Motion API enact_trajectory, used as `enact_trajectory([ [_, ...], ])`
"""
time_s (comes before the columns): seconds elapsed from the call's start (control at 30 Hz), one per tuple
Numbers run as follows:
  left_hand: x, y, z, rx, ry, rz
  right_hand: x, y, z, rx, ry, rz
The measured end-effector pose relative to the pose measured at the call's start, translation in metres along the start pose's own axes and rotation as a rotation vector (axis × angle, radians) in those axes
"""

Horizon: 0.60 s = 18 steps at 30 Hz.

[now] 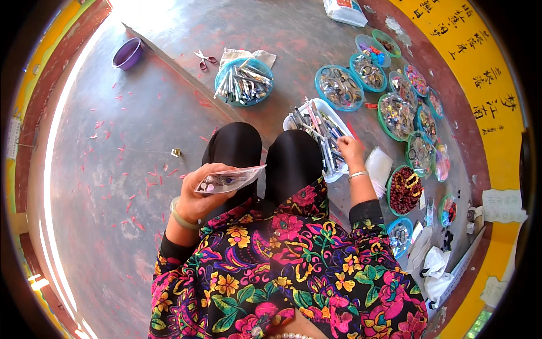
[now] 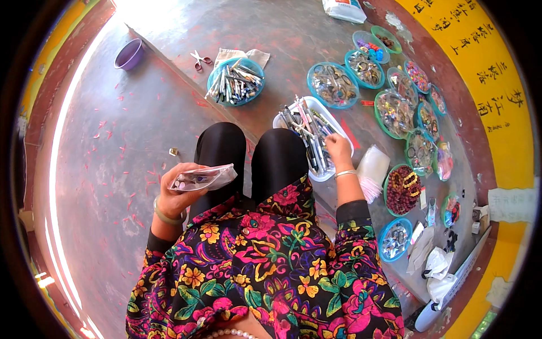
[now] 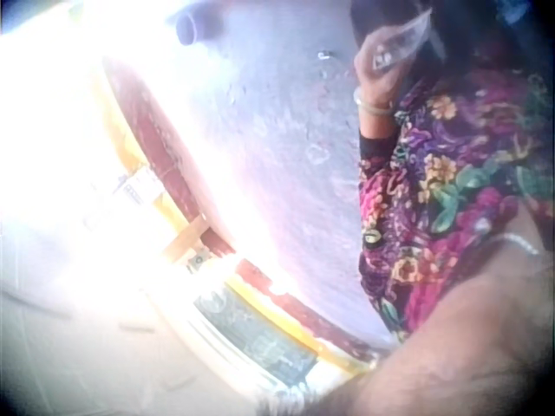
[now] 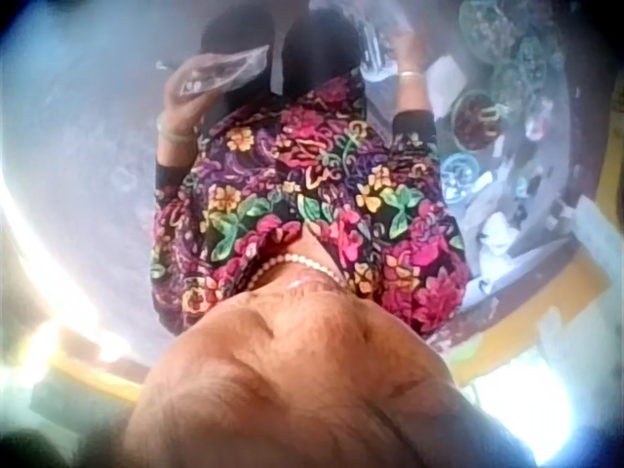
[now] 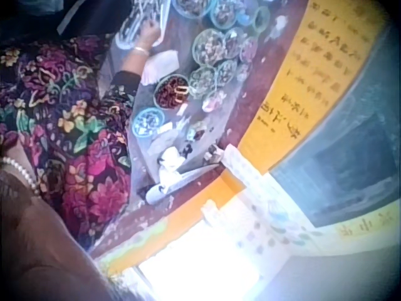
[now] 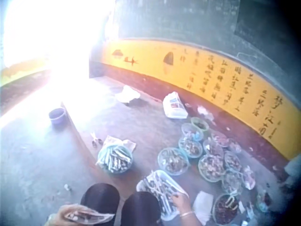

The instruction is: The person sits on the floor and packs various small items, including pens and beads, into a clear plastic bag. They pick up items from a white tray and the surrounding floor, placing them into the bag held in their left hand.

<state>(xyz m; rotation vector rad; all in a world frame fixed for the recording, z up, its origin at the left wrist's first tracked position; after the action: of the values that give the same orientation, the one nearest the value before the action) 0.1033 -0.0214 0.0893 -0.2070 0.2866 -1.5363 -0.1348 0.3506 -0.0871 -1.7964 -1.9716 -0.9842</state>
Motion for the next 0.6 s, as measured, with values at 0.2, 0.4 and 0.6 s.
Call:
enact_trajectory([
  [0.2,0.000,-0.001,0.001,-0.007,-0.027,0.003,-0.041,0.000,0.040,0.074,0.324,0.118],
  [0.4,0.000,-0.002,0.001,0.002,-0.032,0.011,-0.052,0.000,0.023,-0.012,0.418,0.117],
  [0.6,0.000,0.000,0.003,-0.004,-0.056,0.015,-0.054,0.005,0.018,0.010,0.444,0.172],
])
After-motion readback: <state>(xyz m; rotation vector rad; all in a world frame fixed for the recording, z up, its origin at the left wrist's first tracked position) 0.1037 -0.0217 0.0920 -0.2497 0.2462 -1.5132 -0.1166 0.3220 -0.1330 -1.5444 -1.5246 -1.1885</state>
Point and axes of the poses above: each hand's wrist, its own y-axis away from the middle knuckle, its own x-axis out of the back of the hand, z = x × y, the point moved 1 cm from there along -y, towards the middle knuckle, and after that the axes turned 9 degrees about -x, right-handed, at the moved point
